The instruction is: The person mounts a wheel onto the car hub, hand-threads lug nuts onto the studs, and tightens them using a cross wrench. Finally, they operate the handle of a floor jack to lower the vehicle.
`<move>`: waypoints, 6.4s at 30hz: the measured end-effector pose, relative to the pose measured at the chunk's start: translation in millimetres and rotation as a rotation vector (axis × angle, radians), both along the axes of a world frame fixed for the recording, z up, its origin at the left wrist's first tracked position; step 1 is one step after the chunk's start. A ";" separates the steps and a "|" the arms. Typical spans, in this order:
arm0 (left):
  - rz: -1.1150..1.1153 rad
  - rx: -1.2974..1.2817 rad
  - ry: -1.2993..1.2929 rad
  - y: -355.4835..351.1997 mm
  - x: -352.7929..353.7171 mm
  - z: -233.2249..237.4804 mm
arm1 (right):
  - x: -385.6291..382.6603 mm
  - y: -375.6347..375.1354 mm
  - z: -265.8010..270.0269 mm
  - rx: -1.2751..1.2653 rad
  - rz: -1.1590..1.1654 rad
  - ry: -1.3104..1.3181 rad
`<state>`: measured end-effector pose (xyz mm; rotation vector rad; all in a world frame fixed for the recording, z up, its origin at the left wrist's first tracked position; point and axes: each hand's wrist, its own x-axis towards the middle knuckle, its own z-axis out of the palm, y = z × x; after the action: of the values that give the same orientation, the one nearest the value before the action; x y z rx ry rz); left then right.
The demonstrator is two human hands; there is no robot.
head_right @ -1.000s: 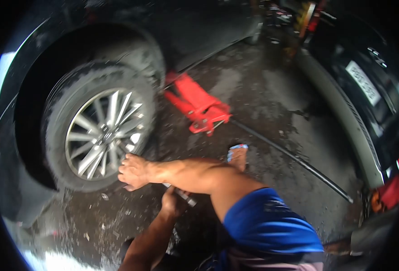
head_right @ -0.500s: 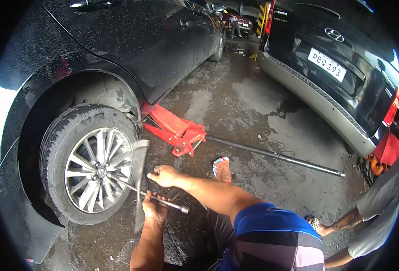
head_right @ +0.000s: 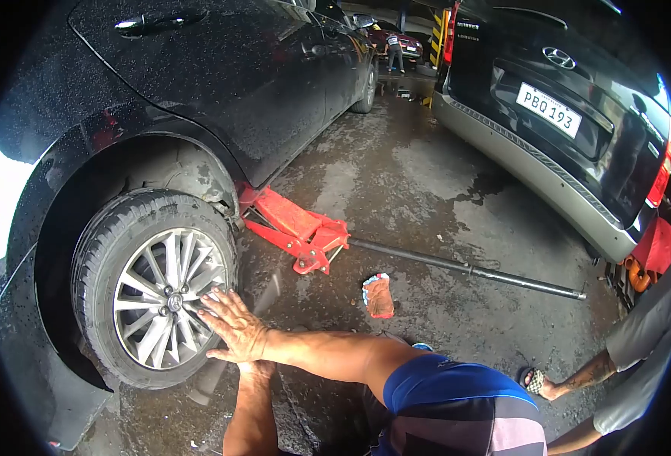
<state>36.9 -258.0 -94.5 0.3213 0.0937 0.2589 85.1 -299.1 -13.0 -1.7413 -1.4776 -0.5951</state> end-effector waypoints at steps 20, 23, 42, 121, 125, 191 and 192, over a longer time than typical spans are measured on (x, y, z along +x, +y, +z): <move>0.037 0.161 -0.171 48.0 -1.2 -80.6 | -12.2 49.7 -15.6 -0.054 0.131 1.191; 0.101 -0.107 0.229 21.1 -8.5 -7.2 | 19.5 46.4 -17.5 0.090 -0.171 1.161; -0.071 -0.061 0.333 -21.9 -14.9 6.3 | 56.1 -66.8 -135.7 -1.317 -0.146 0.587; 0.049 -0.190 0.140 4.5 -7.3 76.4 | 69.9 -76.5 -48.9 -1.048 -0.111 0.700; 0.065 -0.220 0.096 10.6 -5.4 72.2 | 51.1 -69.6 -1.1 -0.813 -0.208 0.828; 0.076 -0.023 0.395 -1.8 -52.2 62.7 | 63.6 -36.4 -75.9 -0.447 -0.415 1.126; 0.076 0.000 0.347 0.2 -53.6 69.5 | 68.9 -25.8 -45.2 -0.401 -0.420 1.089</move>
<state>-16.7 -257.9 -25.0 0.3603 0.4482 0.2765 154.1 -324.9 -58.2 -2.1460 -0.4662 0.4785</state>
